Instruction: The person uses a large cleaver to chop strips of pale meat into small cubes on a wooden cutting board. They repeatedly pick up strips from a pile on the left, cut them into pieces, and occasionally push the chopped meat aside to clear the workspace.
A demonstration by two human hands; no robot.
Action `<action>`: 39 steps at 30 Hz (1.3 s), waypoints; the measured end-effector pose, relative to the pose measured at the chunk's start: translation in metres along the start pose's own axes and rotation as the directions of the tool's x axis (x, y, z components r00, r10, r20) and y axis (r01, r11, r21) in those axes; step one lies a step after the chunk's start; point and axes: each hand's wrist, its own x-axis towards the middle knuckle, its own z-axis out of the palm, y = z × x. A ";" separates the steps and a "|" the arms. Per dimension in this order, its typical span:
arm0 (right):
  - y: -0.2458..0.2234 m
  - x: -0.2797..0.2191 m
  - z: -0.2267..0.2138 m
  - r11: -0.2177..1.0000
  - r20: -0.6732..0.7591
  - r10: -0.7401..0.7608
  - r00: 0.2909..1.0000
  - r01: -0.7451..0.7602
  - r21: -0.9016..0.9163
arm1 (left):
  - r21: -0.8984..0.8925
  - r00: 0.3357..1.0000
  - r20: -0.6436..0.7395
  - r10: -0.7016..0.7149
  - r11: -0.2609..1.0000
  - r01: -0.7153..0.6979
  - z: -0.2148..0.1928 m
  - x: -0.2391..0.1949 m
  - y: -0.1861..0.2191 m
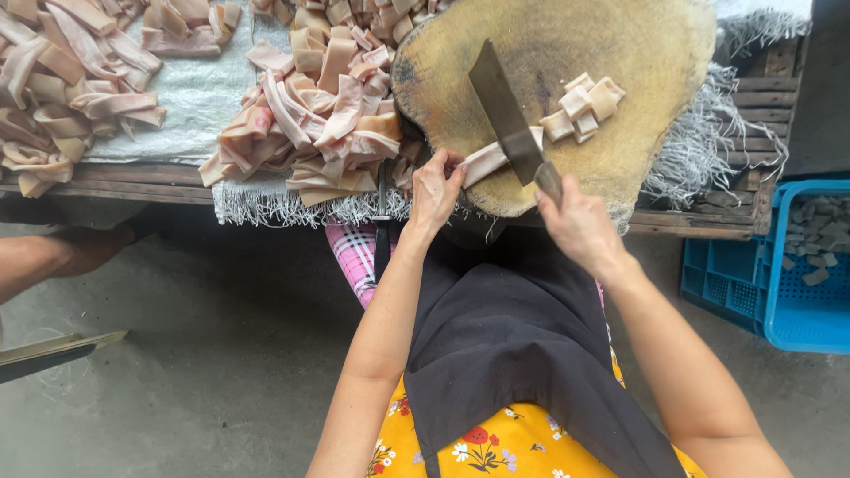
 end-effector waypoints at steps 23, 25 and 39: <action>-0.034 -0.033 -0.048 0.979 -0.212 -0.105 0.972 0.138 0.148 | -0.099 0.999 -0.010 0.034 0.994 -0.034 0.025 0.005 -0.006; -0.043 -0.035 -0.041 0.964 -0.283 -0.143 0.948 0.198 0.175 | -0.133 1.000 -0.005 -0.023 0.991 0.022 0.020 0.008 -0.002; -0.029 0.001 -0.015 0.943 0.138 0.194 0.971 -0.223 0.247 | 0.050 0.984 0.018 0.175 0.983 -0.176 0.019 -0.011 -0.007</action>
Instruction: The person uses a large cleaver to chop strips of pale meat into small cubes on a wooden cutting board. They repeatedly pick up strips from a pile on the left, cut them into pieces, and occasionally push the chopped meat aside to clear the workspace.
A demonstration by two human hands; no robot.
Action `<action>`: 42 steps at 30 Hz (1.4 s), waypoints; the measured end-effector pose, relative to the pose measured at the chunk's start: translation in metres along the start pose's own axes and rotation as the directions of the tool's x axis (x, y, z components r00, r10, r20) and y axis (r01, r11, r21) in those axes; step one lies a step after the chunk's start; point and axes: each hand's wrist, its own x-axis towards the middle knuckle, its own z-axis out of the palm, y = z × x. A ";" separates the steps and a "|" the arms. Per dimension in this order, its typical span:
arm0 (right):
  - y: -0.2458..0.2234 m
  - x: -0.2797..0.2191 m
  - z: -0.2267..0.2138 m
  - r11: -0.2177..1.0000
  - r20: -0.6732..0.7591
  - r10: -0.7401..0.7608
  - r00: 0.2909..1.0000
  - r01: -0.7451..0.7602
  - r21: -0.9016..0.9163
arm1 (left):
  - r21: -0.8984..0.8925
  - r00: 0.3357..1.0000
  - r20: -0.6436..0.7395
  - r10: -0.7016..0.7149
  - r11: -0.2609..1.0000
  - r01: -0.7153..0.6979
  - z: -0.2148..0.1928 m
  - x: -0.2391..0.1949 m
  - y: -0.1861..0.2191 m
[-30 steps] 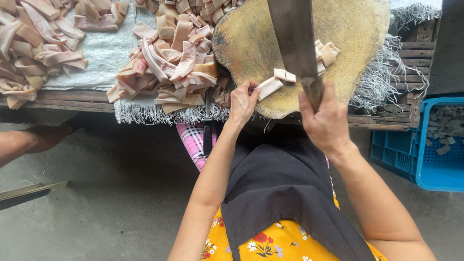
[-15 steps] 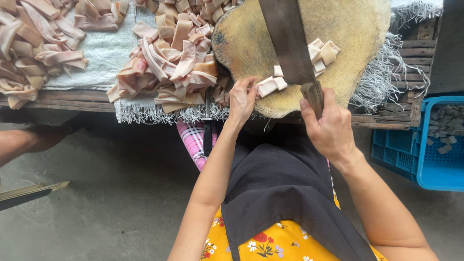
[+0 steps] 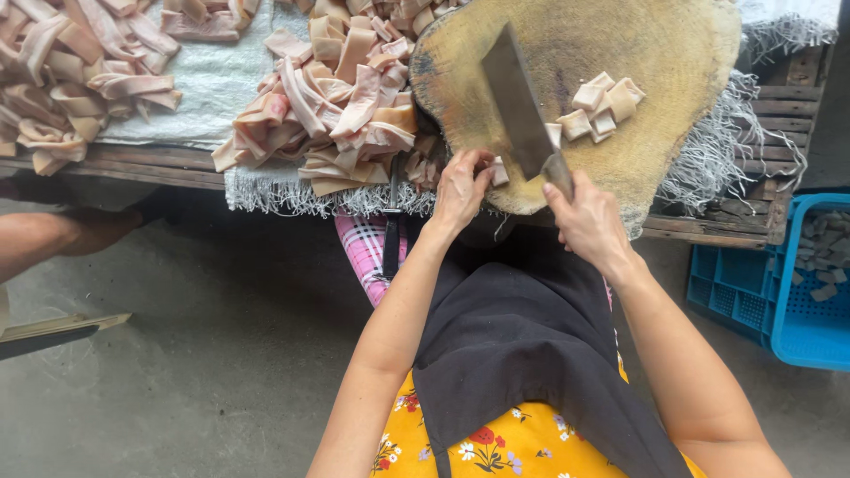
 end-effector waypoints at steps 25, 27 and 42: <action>0.046 -0.023 -0.025 0.986 -0.188 0.117 0.975 -0.137 -0.092 | 0.248 0.946 -0.324 -0.023 0.963 0.108 -0.174 0.082 -0.058; 0.040 -0.023 -0.026 0.984 -0.182 0.152 0.972 -0.167 -0.068 | 0.221 0.950 -0.284 0.128 0.973 -0.065 -0.151 0.077 -0.015; 0.060 -0.018 -0.024 0.993 -0.232 -0.072 0.970 0.048 -0.105 | 0.106 0.995 -0.058 0.080 0.992 -0.073 0.000 -0.005 -0.003</action>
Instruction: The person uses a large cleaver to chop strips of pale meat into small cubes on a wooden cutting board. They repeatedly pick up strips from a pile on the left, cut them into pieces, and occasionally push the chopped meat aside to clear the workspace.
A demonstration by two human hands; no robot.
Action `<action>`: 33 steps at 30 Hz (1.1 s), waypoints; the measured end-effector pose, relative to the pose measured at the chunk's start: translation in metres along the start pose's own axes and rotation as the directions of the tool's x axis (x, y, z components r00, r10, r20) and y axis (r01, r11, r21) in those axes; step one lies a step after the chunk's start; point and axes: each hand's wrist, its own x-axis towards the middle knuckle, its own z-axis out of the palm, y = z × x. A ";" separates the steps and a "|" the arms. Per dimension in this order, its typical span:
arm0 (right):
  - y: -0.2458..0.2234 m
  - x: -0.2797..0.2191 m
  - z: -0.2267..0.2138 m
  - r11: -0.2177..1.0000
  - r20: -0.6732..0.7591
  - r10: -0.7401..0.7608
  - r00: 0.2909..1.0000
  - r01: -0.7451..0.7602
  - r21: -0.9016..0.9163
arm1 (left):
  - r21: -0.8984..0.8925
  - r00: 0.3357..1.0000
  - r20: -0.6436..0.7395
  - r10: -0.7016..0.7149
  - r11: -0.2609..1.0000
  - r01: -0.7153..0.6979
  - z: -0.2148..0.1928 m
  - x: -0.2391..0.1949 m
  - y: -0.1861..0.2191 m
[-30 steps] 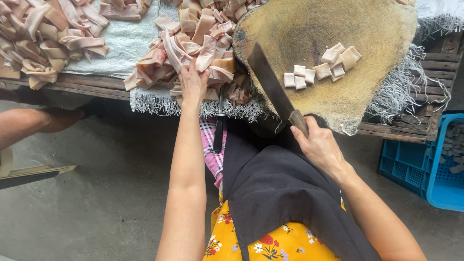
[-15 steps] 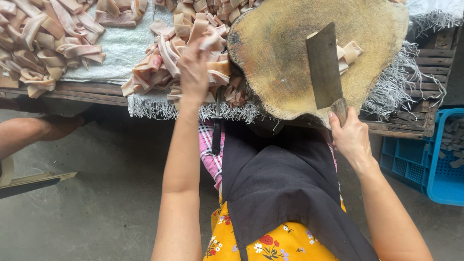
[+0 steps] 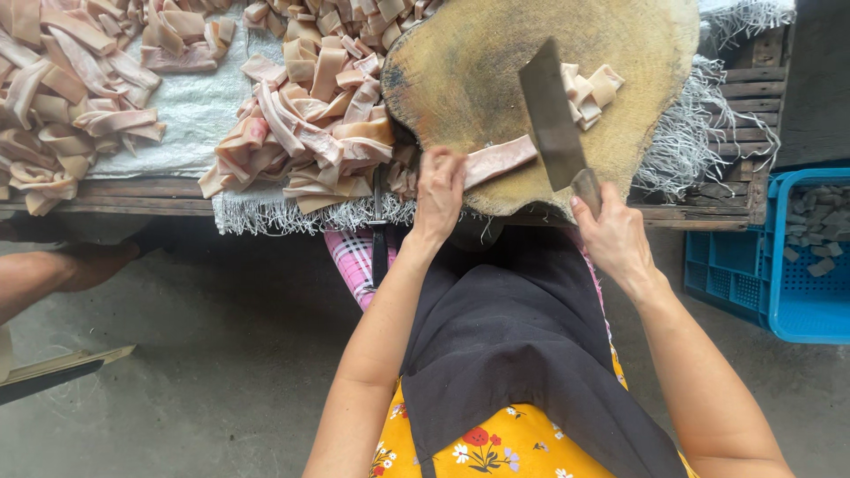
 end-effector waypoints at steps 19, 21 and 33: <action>-0.038 0.013 -0.004 0.986 0.128 -0.088 0.988 0.104 -0.129 | -0.038 0.959 -0.012 -0.282 0.959 0.281 -0.023 0.014 0.006; -0.051 0.008 -0.018 0.987 0.045 -0.139 0.989 0.142 -0.069 | -0.065 0.948 -0.016 -0.317 0.947 0.315 -0.021 0.017 0.008; -0.027 0.008 0.032 0.973 0.142 -0.164 0.976 0.184 -0.140 | -0.107 0.985 -0.042 -0.170 0.981 0.164 -0.012 0.019 0.001</action>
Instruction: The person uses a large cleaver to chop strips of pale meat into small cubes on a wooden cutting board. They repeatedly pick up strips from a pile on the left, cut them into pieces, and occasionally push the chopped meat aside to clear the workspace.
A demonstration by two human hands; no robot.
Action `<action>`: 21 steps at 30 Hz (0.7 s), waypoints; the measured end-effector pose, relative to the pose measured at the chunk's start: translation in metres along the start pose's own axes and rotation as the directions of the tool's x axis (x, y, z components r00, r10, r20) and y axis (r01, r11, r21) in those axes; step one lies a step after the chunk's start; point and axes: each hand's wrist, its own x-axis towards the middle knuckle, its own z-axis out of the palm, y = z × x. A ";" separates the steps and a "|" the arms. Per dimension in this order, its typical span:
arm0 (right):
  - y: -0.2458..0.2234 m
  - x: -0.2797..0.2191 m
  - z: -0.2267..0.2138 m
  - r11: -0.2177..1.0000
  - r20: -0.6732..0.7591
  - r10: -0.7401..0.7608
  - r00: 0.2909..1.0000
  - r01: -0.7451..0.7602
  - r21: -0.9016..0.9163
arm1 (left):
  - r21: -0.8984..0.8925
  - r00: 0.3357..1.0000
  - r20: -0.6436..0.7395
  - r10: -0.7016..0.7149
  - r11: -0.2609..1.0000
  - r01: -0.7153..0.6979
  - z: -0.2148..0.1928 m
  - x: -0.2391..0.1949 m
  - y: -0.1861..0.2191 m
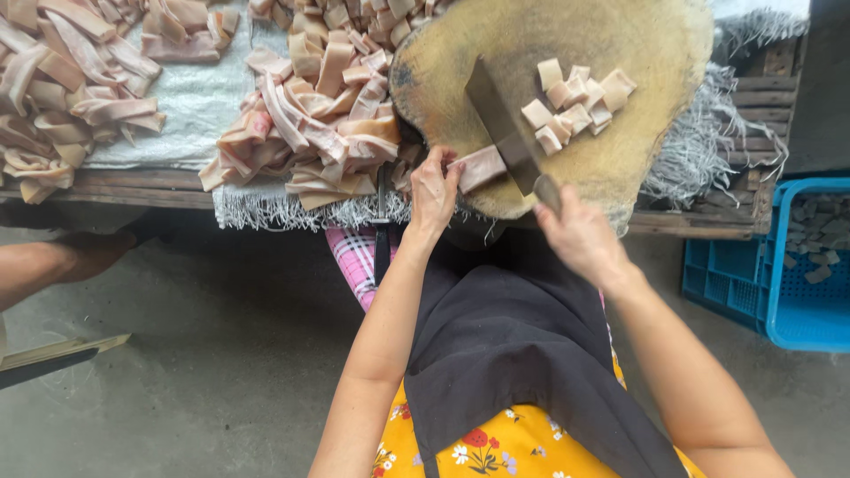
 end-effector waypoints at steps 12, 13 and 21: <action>-0.027 -0.007 -0.025 0.977 -0.244 -0.122 0.962 0.159 0.139 | 0.021 0.999 -0.002 -0.032 0.999 0.032 0.020 0.011 0.003; -0.022 0.000 -0.008 0.993 -0.146 -0.106 0.984 0.112 0.033 | 0.031 1.000 -0.012 -0.027 0.999 0.028 0.020 0.011 0.002; -0.006 -0.006 -0.020 0.988 -0.123 -0.083 0.989 0.098 0.116 | 0.004 0.999 -0.012 -0.046 0.999 0.046 0.026 0.015 0.006</action>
